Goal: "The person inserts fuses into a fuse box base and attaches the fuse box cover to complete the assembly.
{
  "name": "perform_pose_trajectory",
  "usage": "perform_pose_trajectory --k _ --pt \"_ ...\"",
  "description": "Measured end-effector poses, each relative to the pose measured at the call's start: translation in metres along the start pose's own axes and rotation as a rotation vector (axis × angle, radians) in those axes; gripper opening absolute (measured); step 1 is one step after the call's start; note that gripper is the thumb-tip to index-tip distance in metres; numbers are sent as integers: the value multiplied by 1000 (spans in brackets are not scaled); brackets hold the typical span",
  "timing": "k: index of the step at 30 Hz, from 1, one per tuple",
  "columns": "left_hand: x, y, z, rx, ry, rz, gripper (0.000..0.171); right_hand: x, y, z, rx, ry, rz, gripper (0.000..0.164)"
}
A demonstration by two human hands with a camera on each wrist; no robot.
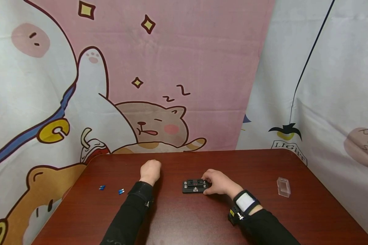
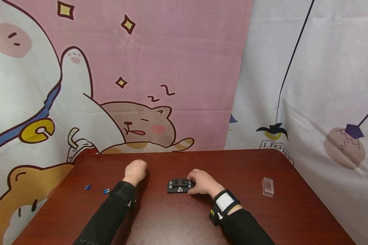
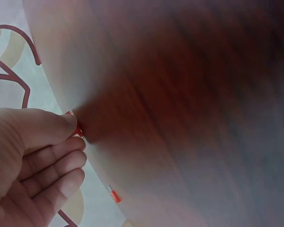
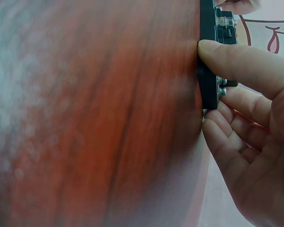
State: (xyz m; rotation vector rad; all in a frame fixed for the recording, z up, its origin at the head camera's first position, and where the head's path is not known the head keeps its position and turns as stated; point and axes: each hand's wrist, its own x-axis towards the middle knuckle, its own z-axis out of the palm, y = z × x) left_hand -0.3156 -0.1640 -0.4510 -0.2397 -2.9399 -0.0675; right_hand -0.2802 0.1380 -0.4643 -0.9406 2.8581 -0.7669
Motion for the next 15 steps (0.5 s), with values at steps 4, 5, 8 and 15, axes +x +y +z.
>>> perform_pose_trajectory --k 4,5,8,15 --pt "0 4 -1 9 0 1 18 0 1 0 4 -4 2 39" --pt "0 5 -1 14 1 4 19 0 1 0 4 -6 3 39" --pt "1 7 -3 31 2 19 20 1 2 1 1 -10 10 39" --pt "4 7 0 43 17 43 21 1 2 1 0 -5 13 39"
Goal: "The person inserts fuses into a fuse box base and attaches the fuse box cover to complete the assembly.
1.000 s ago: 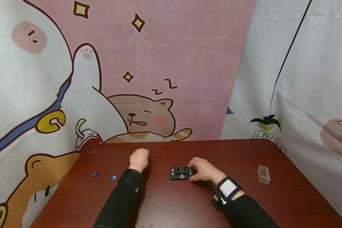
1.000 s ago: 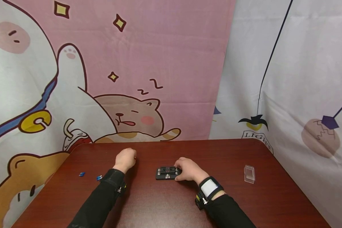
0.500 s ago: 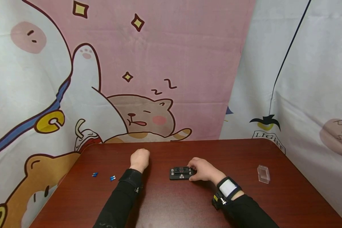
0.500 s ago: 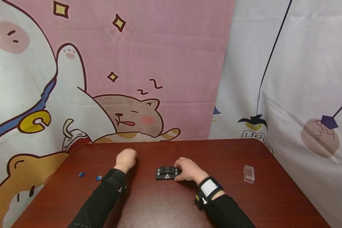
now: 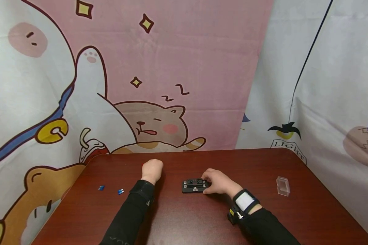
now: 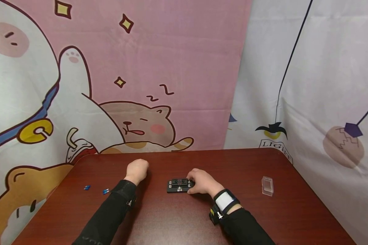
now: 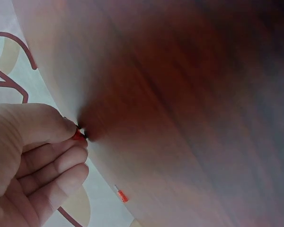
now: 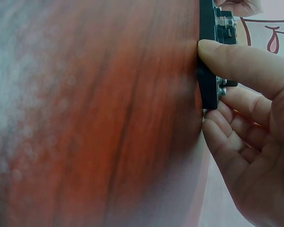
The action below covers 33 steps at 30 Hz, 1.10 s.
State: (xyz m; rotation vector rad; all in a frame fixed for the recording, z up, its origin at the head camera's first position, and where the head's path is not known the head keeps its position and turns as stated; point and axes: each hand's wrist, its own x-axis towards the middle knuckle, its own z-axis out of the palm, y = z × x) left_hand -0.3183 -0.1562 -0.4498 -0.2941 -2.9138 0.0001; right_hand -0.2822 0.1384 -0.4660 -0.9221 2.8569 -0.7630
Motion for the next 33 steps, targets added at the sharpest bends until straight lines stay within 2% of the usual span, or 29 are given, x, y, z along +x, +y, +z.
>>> perform_pose_trajectory --k 6,13,20,26,33 --pt "3 -3 -1 -13 10 -7 23 0 -1 0 1 1 6 39" --pt "4 -1 -13 -69 -10 -5 19 0 0 -1 -1 -5 17 39" --pt "5 7 -23 -93 -6 54 18 -1 0 -2 10 -4 12 39" --pt "0 16 -28 -113 26 120 10 0 0 -1 16 -3 15 40" --pt "-3 30 -32 -193 38 179 10 0 -2 -1 22 -6 24 39"
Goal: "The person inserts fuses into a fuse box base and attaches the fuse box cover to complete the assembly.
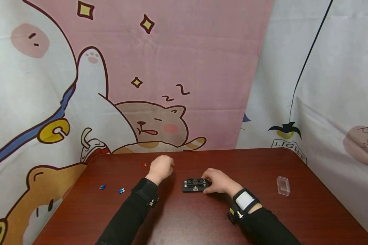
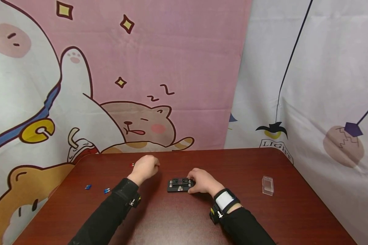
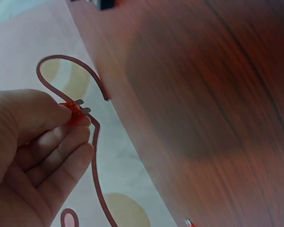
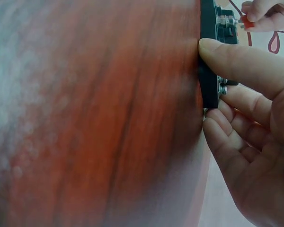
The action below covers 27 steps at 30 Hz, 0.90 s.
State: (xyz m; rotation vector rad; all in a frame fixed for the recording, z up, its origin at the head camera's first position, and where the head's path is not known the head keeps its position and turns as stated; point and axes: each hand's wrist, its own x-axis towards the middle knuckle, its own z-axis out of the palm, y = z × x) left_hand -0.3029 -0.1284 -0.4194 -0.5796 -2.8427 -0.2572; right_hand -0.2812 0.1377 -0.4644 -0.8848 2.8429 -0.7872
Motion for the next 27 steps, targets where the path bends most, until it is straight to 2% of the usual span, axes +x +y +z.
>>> perform_pose_trajectory --k 11,22,27 --pt "-1 19 -1 -62 3 108 12 0 2 1 -2 7 -25 38" --pt "3 35 3 -52 7 193 12 1 3 1 -6 13 -34 38" --pt "4 44 5 -41 -13 204 9 1 3 2 -6 20 -34 38"
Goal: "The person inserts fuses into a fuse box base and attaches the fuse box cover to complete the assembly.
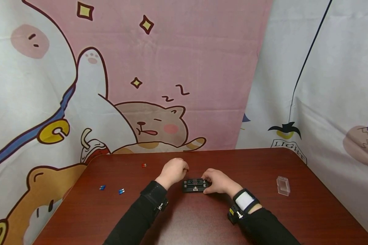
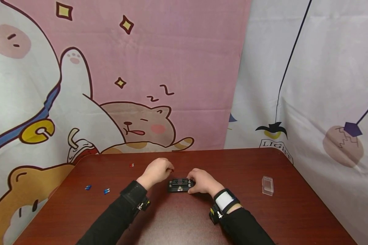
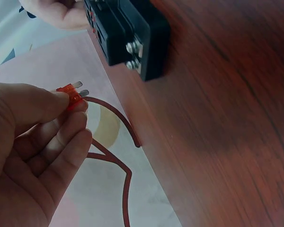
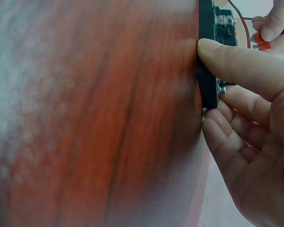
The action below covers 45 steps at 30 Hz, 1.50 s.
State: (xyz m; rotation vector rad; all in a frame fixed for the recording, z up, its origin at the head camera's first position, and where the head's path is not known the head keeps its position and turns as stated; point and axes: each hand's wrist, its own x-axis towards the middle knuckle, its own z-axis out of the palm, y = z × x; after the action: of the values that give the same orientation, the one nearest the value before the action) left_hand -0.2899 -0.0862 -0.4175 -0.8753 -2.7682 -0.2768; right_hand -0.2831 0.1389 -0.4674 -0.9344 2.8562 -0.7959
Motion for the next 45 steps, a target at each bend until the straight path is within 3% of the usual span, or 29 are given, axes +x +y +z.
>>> perform_pose_trajectory --k 21,36,45 --pt "10 30 8 0 -63 82 8 -2 -1 -2 6 4 -28 39" --pt "15 40 17 48 -65 90 11 -1 3 -1 2 14 -52 43" --pt "15 43 22 64 -75 56 9 -2 1 -2 12 20 -61 41"
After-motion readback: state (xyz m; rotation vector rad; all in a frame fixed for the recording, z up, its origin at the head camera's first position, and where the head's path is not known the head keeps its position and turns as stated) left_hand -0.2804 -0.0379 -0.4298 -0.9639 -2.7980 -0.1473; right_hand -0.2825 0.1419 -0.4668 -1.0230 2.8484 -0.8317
